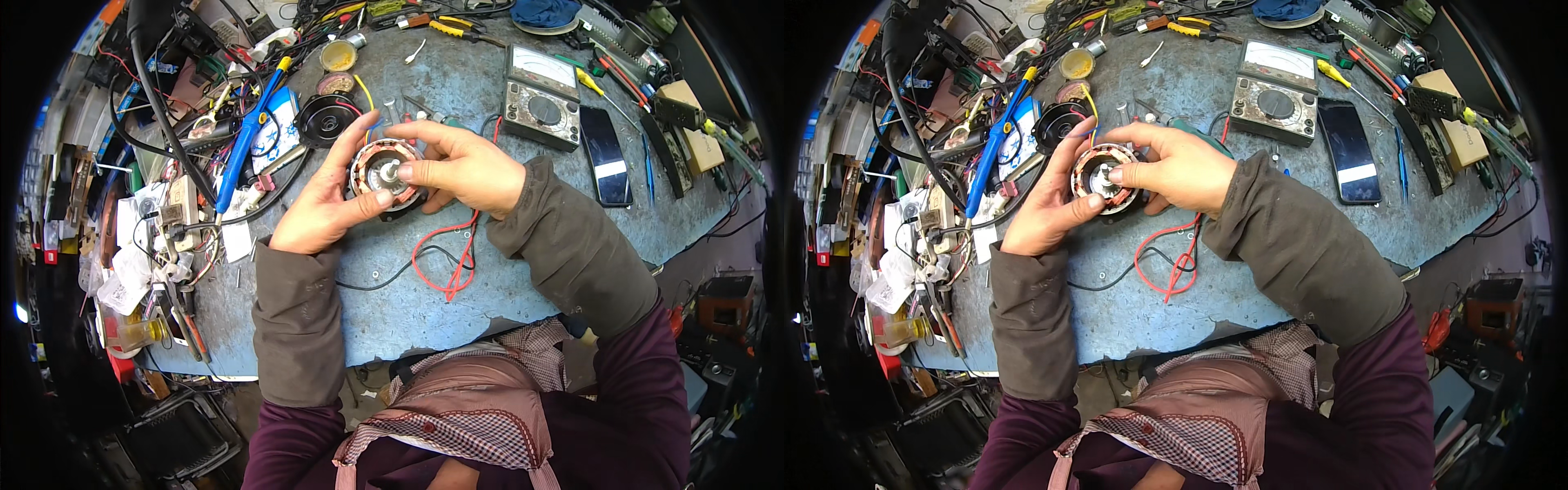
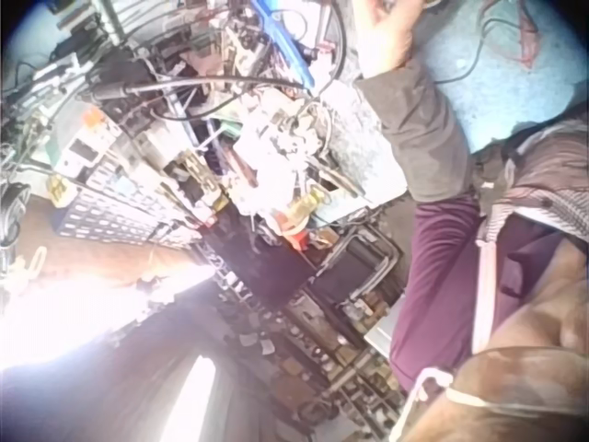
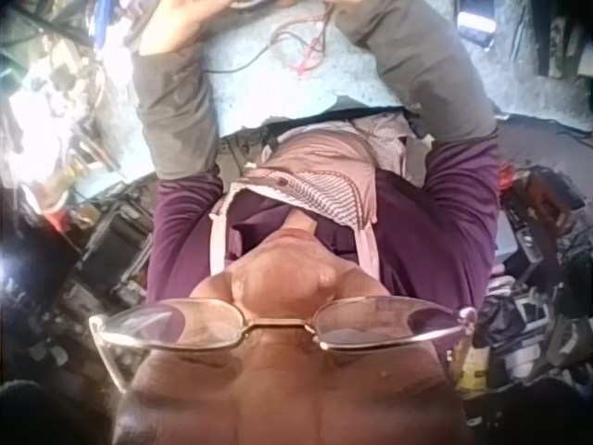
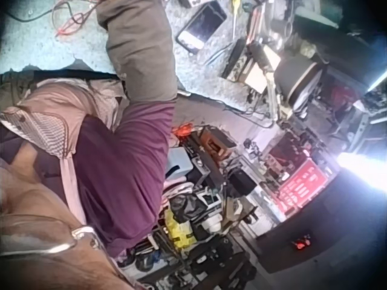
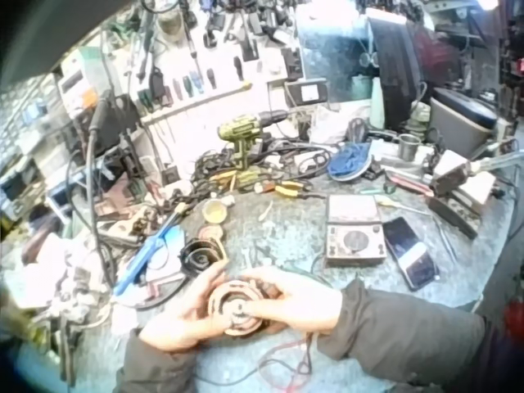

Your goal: The person assembles an electrical motor by placing a copper-wound stator into a metal housing, connecting wires, and securing the casing. They then use a screwdriver to tighten screws and attach a small white component to the motor shaft.

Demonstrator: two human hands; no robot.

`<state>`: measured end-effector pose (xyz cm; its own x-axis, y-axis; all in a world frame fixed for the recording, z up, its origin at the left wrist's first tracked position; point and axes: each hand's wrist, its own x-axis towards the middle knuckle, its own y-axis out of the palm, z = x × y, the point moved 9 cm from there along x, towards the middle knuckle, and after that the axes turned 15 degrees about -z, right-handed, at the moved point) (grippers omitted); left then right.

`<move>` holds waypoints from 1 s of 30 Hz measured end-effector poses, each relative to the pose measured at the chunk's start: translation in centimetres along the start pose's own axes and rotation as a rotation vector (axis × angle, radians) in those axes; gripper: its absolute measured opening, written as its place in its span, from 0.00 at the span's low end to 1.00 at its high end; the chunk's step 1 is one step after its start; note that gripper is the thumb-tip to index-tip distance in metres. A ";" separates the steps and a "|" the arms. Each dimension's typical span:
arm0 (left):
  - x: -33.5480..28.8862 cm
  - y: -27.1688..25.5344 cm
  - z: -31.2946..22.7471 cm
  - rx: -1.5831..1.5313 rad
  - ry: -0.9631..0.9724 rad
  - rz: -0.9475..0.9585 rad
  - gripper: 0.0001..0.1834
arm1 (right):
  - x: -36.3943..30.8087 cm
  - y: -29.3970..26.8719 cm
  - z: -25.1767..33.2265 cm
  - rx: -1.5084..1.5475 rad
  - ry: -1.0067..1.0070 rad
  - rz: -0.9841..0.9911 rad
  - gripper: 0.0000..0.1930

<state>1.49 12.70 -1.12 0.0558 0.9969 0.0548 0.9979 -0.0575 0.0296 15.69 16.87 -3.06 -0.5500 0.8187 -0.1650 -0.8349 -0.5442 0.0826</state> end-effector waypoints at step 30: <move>0.3 -0.6 1.5 -0.126 -0.154 -0.061 0.41 | 1.2 -0.5 -0.2 -0.138 -0.229 -0.035 0.37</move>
<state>0.95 13.16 -2.62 0.0096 0.9945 -0.1039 0.9881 0.0064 0.1534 15.48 18.08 -3.49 -0.5246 0.8490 0.0625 -0.8512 -0.5218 -0.0566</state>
